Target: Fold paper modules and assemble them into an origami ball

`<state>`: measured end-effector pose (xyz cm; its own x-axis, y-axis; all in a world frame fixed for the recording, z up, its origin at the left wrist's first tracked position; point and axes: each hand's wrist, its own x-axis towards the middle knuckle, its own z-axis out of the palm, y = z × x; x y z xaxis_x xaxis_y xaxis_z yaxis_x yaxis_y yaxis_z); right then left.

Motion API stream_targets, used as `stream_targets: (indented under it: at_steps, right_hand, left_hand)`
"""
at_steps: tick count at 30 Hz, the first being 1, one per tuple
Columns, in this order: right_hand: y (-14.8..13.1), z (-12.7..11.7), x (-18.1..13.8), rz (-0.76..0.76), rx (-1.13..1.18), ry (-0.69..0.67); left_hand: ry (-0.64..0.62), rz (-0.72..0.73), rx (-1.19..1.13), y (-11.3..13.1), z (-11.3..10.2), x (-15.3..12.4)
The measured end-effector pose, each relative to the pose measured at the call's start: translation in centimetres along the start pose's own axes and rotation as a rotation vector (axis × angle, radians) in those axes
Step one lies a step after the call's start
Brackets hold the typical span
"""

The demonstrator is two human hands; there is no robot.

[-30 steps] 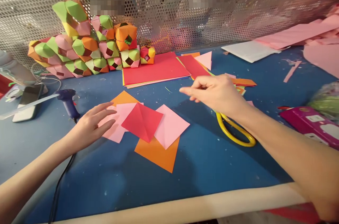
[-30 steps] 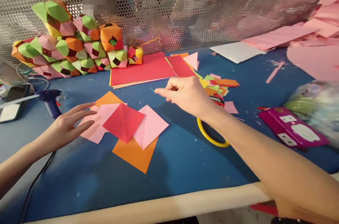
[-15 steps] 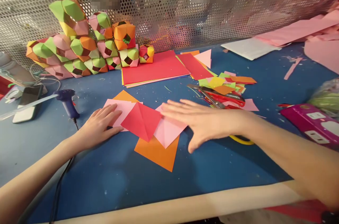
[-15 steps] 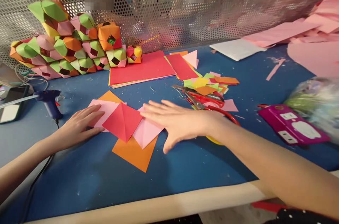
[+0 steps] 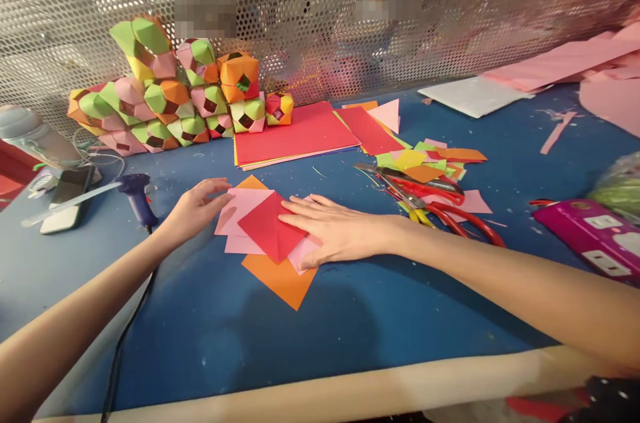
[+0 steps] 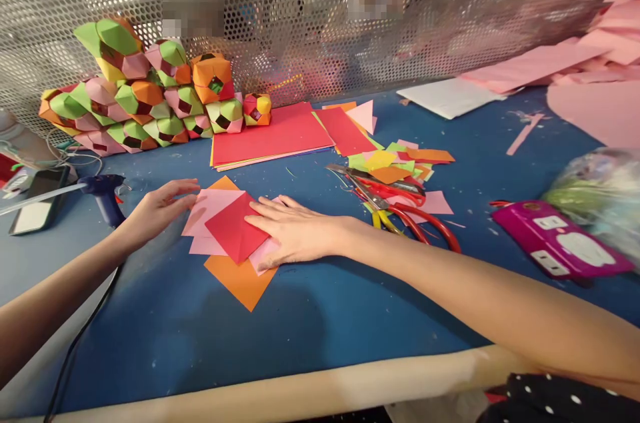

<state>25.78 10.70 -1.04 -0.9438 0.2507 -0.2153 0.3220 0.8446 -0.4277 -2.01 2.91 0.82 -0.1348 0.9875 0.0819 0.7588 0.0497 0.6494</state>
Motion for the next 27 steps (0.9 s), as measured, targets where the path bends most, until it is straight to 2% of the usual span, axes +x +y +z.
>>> stream_targets:
  at_steps: [2,4,9,12,15,21,24,27]
  right_hand:
    - [-0.4,0.4,0.1,0.006,-0.021,0.025]
    - [-0.8,0.6,0.5,0.007,-0.056,0.041]
    - [-1.3,0.3,2.3,-0.016,-0.119,0.098]
    - [-1.2,-0.1,2.8,-0.007,-0.126,0.124]
    - [-1.3,-0.2,2.0,-0.018,-0.087,0.096]
    - [-0.9,0.2,-0.4,-0.067,0.017,-0.025]
    - [-0.3,0.6,-0.1,-0.069,0.032,0.087]
    - [0.1,0.6,0.4,-0.073,0.035,0.196]
  left_hand:
    - [0.013,-0.095,-0.033,-0.1,0.2,0.7]
    - [0.004,-0.115,-0.045,0.0,0.6,1.3]
    - [-0.109,-0.048,-0.062,0.9,1.4,2.5]
    - [-0.070,0.009,0.033,1.4,1.6,3.2]
    - [-0.035,0.030,0.129,1.6,1.6,3.7]
    - [-0.189,-0.029,0.050,3.0,1.7,1.9]
    - [-0.264,-0.059,-0.094,4.0,1.8,0.8]
    - [-0.265,-0.077,-0.160,4.5,1.6,0.4]
